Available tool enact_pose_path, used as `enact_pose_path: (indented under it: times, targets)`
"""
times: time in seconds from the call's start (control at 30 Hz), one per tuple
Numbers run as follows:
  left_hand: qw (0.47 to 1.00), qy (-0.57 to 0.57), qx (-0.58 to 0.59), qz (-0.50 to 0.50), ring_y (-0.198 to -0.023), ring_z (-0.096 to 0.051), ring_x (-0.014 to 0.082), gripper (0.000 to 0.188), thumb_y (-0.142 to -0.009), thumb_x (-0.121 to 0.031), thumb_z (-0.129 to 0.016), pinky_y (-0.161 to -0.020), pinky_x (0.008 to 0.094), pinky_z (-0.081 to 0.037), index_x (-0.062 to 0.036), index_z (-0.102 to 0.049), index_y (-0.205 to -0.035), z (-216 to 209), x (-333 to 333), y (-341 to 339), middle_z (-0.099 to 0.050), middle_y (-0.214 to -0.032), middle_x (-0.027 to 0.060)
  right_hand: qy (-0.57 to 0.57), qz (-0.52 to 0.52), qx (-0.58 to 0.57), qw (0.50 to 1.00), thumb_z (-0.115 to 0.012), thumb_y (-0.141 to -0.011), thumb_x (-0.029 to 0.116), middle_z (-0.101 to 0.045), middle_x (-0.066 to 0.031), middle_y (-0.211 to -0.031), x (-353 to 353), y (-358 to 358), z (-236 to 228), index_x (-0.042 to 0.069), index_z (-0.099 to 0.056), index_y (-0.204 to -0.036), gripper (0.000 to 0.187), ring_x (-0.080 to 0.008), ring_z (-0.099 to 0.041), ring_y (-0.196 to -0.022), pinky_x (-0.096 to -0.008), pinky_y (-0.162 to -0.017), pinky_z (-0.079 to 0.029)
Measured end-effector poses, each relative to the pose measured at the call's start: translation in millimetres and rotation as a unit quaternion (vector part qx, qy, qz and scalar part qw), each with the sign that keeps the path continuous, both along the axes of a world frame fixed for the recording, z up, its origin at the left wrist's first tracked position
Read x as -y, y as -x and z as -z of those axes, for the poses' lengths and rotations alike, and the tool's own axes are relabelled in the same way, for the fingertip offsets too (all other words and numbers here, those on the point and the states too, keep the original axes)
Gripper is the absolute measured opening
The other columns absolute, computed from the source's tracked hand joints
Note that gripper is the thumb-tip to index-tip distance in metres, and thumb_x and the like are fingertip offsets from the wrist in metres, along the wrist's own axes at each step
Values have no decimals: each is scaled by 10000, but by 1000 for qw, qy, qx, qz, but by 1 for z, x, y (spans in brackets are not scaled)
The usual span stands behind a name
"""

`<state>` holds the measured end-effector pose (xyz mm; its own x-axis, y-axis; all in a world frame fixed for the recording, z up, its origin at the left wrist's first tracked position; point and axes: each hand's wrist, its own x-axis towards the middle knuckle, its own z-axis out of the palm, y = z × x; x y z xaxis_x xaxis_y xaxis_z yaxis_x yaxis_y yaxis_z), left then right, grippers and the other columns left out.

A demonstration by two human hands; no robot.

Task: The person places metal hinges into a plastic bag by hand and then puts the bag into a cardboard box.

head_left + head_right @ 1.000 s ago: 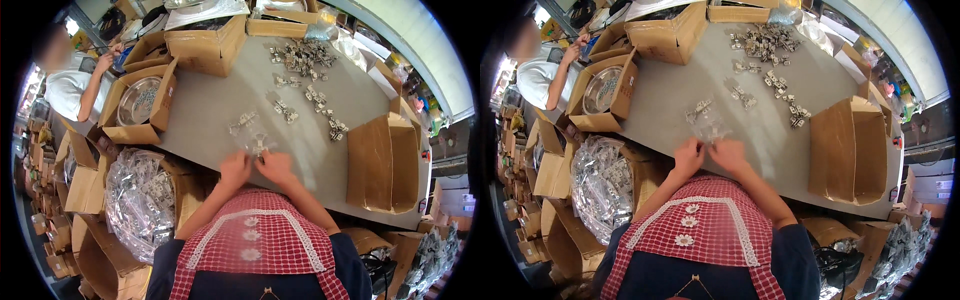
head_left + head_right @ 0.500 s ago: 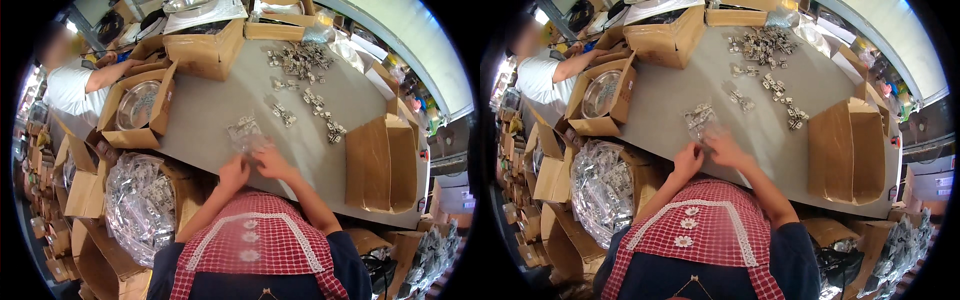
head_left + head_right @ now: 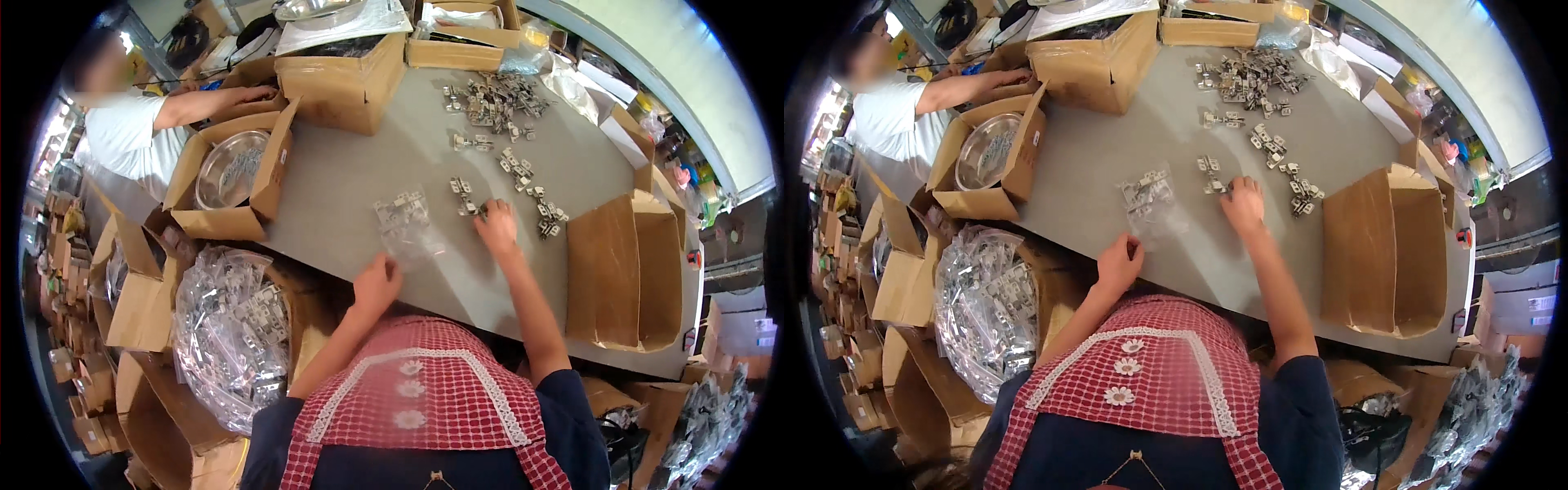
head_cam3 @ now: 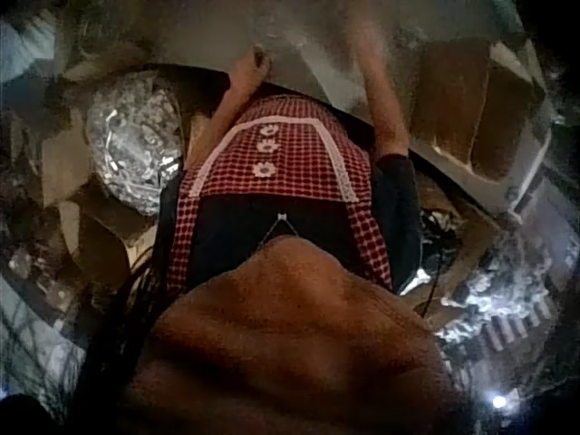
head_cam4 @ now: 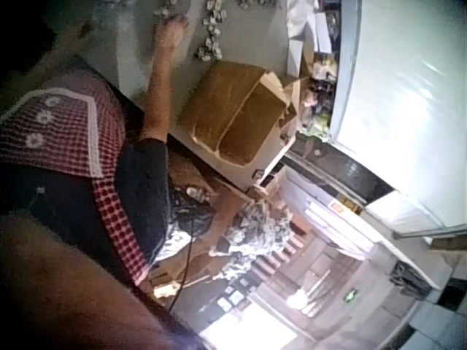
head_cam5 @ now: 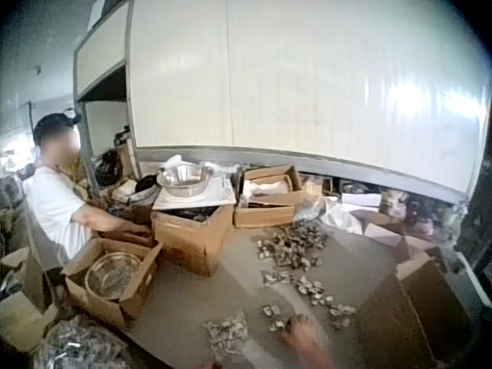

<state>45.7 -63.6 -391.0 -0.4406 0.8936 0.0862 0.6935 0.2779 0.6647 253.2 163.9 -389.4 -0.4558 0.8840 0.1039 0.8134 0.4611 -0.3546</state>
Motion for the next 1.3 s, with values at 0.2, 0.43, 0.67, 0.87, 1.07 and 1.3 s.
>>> enact_pose_path:
  times: [0.2,0.43,0.67,0.87,1.07,1.3]
  targets:
    - [999,-19,22,-16,-701,-669,327,161,-840,-184,-660,-623,423,-523,-72,-573,-915,2,1,-1,-689,-793,124,-65,-42,-52,996,-650,-777,174,-545,-207,-1142,22,-14,-1,25,-535,-1192,456,-378,-523,-1061,-470,-906,-437]
    - [1000,2,27,-5,-717,-668,324,172,-843,-192,-654,-628,425,-516,-73,-564,-930,2,-7,-2,-685,-791,120,-84,-97,21,992,-640,-803,208,-537,-208,-1164,47,48,-16,-8,-508,-1188,461,-375,-532,-1074,-487,-912,-451]
    - [998,27,49,-19,-707,-666,345,174,-851,-199,-642,-630,441,-517,-72,-563,-938,-5,-3,1,-687,-788,127,-81,-18,34,996,-610,-865,234,-653,-174,-855,17,30,1,35,-537,-928,222,-348,-660,-703,-449,-588,-537]
    - [999,-15,15,-32,-731,-675,352,172,-853,-193,-644,-639,442,-521,-69,-561,-938,9,-7,-6,-690,-788,138,-107,-28,39,993,-589,-891,310,-663,-158,-791,27,24,-23,28,-544,-934,288,-331,-673,-690,-440,-579,-539]
    - [999,6,35,-11,-741,-674,353,176,-860,-206,-638,-652,438,-521,-74,-559,-945,5,-14,-6,-695,-805,139,-47,-26,97,994,-631,-840,345,-667,-152,-776,22,61,-11,13,-565,-859,339,-324,-678,-676,-437,-593,-539]
    - [996,54,55,-38,-697,-673,289,186,-860,-220,-663,-639,384,-519,-64,-589,-931,0,-10,-3,-684,-773,117,-21,-49,77,996,-636,-816,237,-664,-178,-689,26,20,-29,-29,-635,-776,269,-272,-671,-598,-363,-541,-526]
